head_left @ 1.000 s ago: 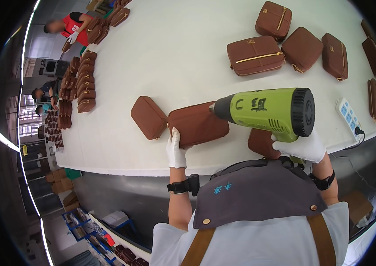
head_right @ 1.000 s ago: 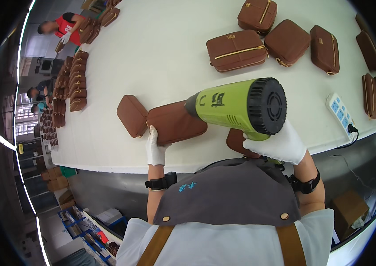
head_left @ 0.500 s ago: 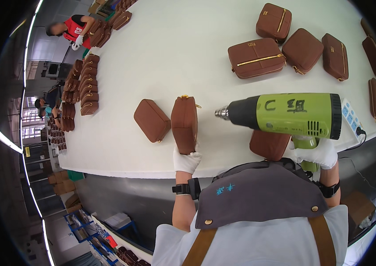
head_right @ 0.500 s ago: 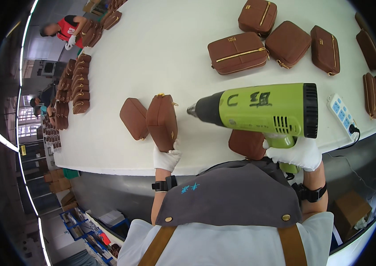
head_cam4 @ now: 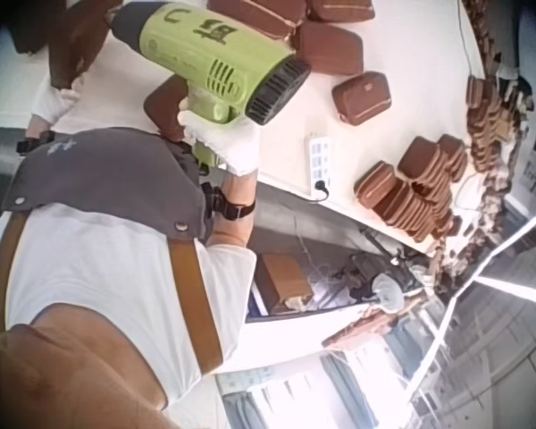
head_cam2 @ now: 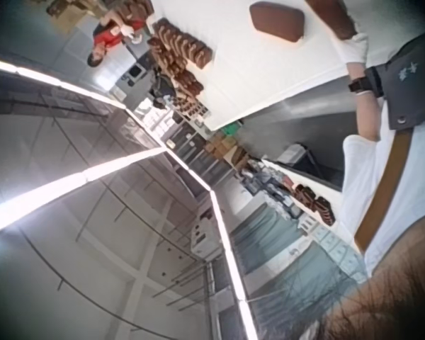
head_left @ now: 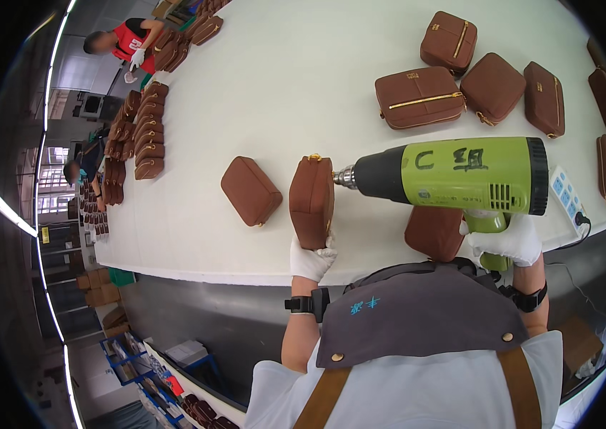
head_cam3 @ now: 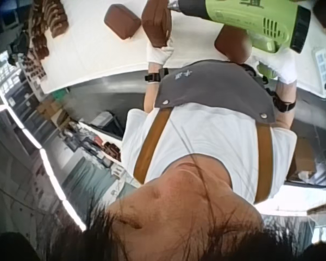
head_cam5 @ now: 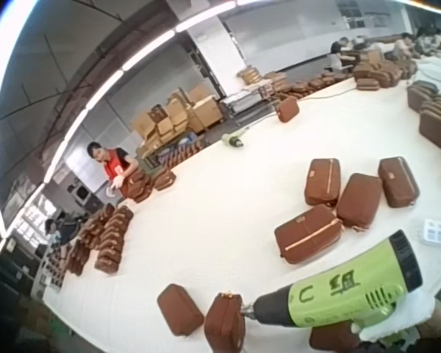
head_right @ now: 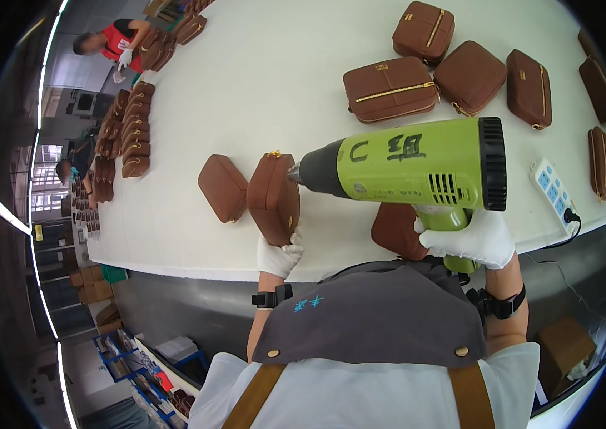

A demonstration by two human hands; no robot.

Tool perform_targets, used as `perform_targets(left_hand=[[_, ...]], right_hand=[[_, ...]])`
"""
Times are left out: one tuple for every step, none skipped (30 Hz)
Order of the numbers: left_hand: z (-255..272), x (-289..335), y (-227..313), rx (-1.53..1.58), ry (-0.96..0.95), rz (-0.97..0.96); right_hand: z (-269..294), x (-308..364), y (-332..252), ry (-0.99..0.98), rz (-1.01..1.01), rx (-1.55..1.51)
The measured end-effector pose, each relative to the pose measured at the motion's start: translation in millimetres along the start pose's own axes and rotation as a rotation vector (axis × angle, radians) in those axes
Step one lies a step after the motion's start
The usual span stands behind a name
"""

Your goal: The person uses a green heat gun to apply heat to the surface of brown zippered pouches on a white table. They handle the pouches one by one, rotating them to cover different sides, and then place them into a growing stack. The process is repeated for multiple pouches in a factory setting.

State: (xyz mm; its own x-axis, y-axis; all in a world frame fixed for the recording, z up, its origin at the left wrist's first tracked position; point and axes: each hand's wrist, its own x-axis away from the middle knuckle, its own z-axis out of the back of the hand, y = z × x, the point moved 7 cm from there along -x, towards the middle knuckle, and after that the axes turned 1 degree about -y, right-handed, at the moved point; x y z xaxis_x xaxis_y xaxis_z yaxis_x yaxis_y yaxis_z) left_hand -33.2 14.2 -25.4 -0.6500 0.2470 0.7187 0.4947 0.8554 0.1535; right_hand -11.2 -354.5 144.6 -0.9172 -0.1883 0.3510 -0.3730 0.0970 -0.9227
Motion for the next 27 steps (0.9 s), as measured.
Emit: perform_targets(left_hand=[[1,0,0,-0.011,0.014,-0.002],[2,0,1,-0.021,0.029,-0.004],[0,0,1,-0.033,0.042,-0.005],[0,-1,3,-0.025,0.061,-0.03],[1,-2,4,-0.018,0.08,-0.055],[-5,-1,4,-0.009,0.096,-0.083],[-12,-1,4,0.02,0.088,-0.11],[-20,-1,3,0.051,0.08,-0.138],[-27,0,3,0.083,0.071,-0.17],[-28,-3,5,0.105,0.038,-0.178],[-27,-7,7,0.127,0.005,-0.185],[-28,-10,9,0.148,-0.028,-0.193],[-34,-11,8,0.131,-0.003,-0.221],[-44,-8,6,0.119,0.024,-0.254],[-47,-6,6,0.108,0.052,-0.286],[-44,-6,13,0.037,0.031,-0.36],[-34,-8,20,-0.035,0.01,-0.434],[-36,-5,26,-0.103,-0.009,-0.512],[-40,4,38,-0.337,-0.005,-0.692],[-42,13,47,-0.598,0.105,-0.859],[-46,24,55,-0.862,0.223,-1.018],[-52,34,58,-1.128,0.349,-1.164],[-53,37,59,-1.239,0.349,-1.234],[-56,38,59,-1.295,0.319,-1.264],[-59,38,59,-1.352,0.288,-1.294],[-63,38,58,-1.41,0.255,-1.322],[-57,37,63,-1.237,0.283,-1.285]], right_hand=[[-2,3,0,-0.018,0.031,-0.02],[-4,4,-1,-0.036,0.063,-0.039],[-4,4,2,-0.02,0.032,-0.027],[-4,3,3,-0.004,0.001,-0.014],[-4,2,5,0.011,-0.03,-0.002],[-3,1,6,0.025,-0.059,0.012],[-4,-1,7,0.012,-0.076,0.02],[-4,-2,9,-0.002,-0.093,0.027],[-5,-4,10,-0.02,-0.109,0.036],[-9,-3,9,-0.071,-0.054,0.063],[-14,2,9,-0.122,0.0,0.089],[-18,3,9,-0.173,0.055,0.115],[-22,5,1,-0.245,0.276,0.391],[-24,5,1,-0.254,0.303,0.436],[-26,6,0,-0.261,0.33,0.481],[-28,8,-3,-0.263,0.434,0.462],[-24,7,0,-0.242,0.342,0.393],[-21,5,3,-0.225,0.251,0.327],[-18,3,8,-0.208,0.16,0.261],[-12,2,21,-0.169,0.026,0.069],[-7,1,18,-0.115,0.056,0.098],[-2,0,13,-0.059,0.084,0.128],[-1,-3,12,-0.008,-0.052,0.09],[-1,-4,10,0.007,-0.054,0.095],[0,-4,9,0.023,-0.056,0.101],[1,-4,8,0.04,-0.058,0.106],[1,-3,9,0.061,-0.029,0.083]])
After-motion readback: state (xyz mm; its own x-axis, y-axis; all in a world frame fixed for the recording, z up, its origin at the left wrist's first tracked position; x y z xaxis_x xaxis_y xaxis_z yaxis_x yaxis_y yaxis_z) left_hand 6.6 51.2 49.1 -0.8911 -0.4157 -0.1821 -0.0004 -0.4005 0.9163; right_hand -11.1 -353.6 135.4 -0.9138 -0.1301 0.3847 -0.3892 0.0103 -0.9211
